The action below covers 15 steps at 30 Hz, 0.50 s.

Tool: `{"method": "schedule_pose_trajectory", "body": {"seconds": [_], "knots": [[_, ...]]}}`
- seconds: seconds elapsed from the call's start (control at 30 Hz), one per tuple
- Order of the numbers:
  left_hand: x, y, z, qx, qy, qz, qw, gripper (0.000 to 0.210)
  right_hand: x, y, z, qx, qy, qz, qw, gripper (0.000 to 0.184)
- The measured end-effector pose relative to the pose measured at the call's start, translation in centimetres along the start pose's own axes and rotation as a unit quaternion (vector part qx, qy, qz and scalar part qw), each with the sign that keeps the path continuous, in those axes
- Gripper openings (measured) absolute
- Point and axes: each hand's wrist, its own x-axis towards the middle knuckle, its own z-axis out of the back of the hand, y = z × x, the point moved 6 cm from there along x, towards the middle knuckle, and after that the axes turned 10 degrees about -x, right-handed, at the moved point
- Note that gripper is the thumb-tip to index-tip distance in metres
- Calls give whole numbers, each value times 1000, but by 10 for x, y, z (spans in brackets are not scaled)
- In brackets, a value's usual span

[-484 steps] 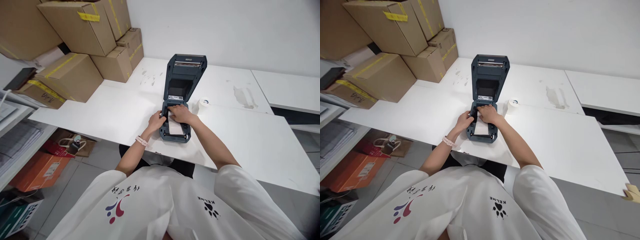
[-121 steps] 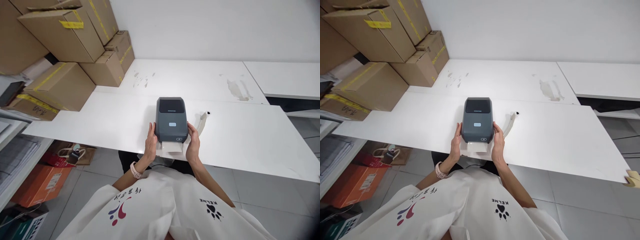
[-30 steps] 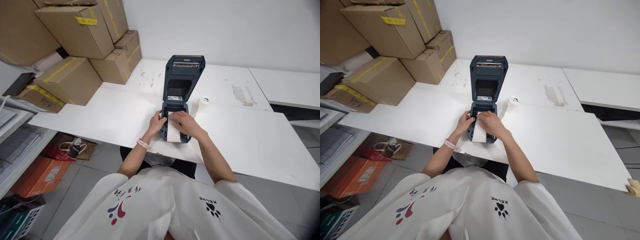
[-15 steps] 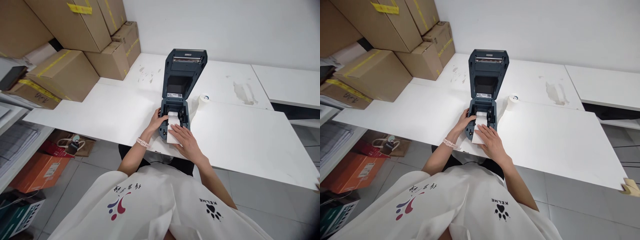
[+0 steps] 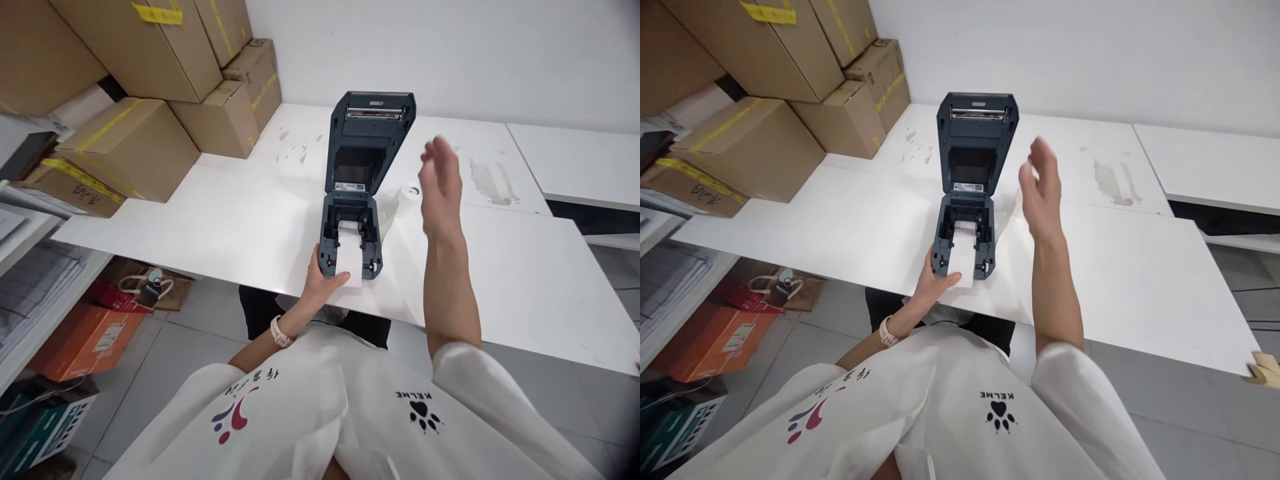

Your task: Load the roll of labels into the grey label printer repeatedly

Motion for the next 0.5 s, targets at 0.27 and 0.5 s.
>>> {"method": "schedule_pose_trajectory", "body": {"seconds": [0.27,0.5], "knots": [[-7,-2,11,-37,12,7,999,109,69,1,-57,84,124,-4,989,97],[9,-45,36,-44,-32,-80,995,79,-95,13,-38,-54,144,-18,988,70]]}}
